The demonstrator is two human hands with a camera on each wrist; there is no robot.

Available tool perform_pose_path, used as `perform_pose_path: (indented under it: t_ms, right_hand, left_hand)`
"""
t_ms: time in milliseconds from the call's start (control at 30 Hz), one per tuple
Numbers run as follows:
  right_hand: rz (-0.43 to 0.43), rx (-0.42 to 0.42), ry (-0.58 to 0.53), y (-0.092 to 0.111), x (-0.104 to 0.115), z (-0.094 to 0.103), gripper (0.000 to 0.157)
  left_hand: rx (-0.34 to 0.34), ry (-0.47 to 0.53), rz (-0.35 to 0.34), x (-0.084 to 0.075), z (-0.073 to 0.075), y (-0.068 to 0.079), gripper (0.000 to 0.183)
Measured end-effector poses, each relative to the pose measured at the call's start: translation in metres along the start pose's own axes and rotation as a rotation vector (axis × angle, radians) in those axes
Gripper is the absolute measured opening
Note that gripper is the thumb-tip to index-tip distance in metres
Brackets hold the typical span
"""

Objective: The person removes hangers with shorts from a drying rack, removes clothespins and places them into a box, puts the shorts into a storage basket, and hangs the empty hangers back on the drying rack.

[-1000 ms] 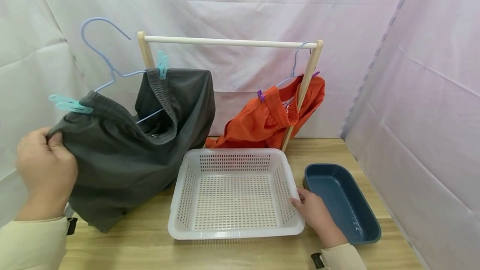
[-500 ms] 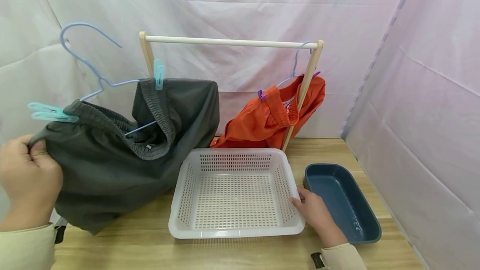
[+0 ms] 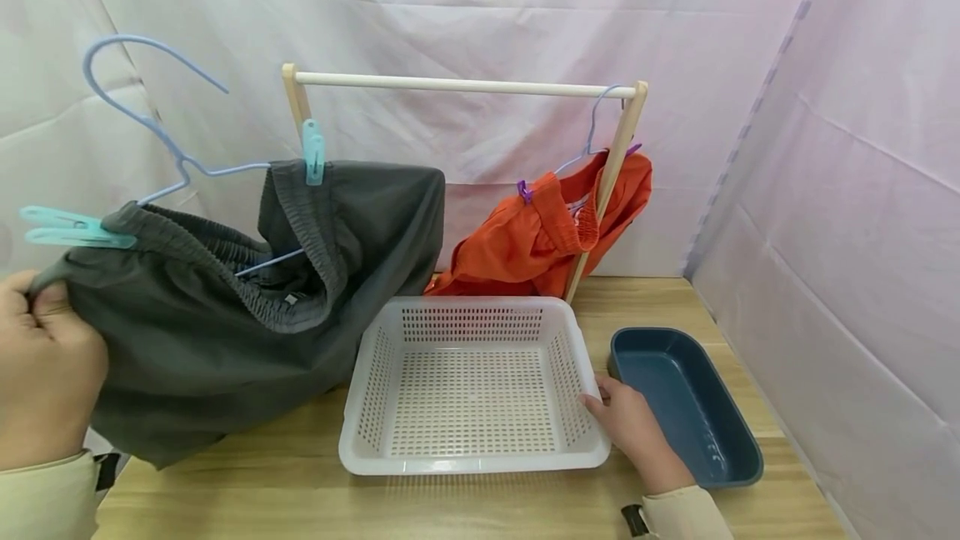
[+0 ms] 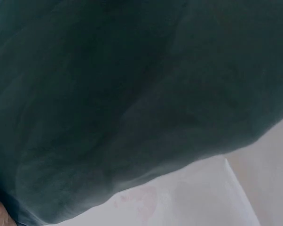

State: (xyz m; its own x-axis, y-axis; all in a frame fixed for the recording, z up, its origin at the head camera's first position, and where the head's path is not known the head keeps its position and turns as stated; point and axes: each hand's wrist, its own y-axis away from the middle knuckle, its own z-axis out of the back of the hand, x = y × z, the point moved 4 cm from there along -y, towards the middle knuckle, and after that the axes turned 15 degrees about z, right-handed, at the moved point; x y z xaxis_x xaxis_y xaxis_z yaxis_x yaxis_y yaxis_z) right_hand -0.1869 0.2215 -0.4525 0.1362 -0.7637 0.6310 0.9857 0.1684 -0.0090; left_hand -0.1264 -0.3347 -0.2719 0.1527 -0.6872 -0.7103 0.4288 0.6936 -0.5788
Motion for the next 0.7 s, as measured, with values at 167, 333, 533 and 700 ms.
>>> perform_pose_path:
  t_ms: [167,333,533,700]
  right_hand:
    - [0.012,-0.004,-0.006,0.0,0.001,0.0,0.046]
    - [0.024,-0.009,-0.015,0.0,0.001,0.0,0.046]
    - [0.019,-0.005,-0.011,0.0,0.001,0.0,0.047]
    - [0.019,-0.005,-0.02,0.0,0.001,0.0,0.048]
  left_hand:
    - [-0.037,-0.007,-0.049,-0.002,0.002,-0.002,0.036]
    - [-0.069,-0.005,-0.12,-0.009,0.005,-0.002,0.039]
    - [-0.084,0.015,-0.116,-0.012,0.005,-0.004,0.041]
    - [-0.095,0.014,-0.13,-0.018,0.006,-0.006,0.044]
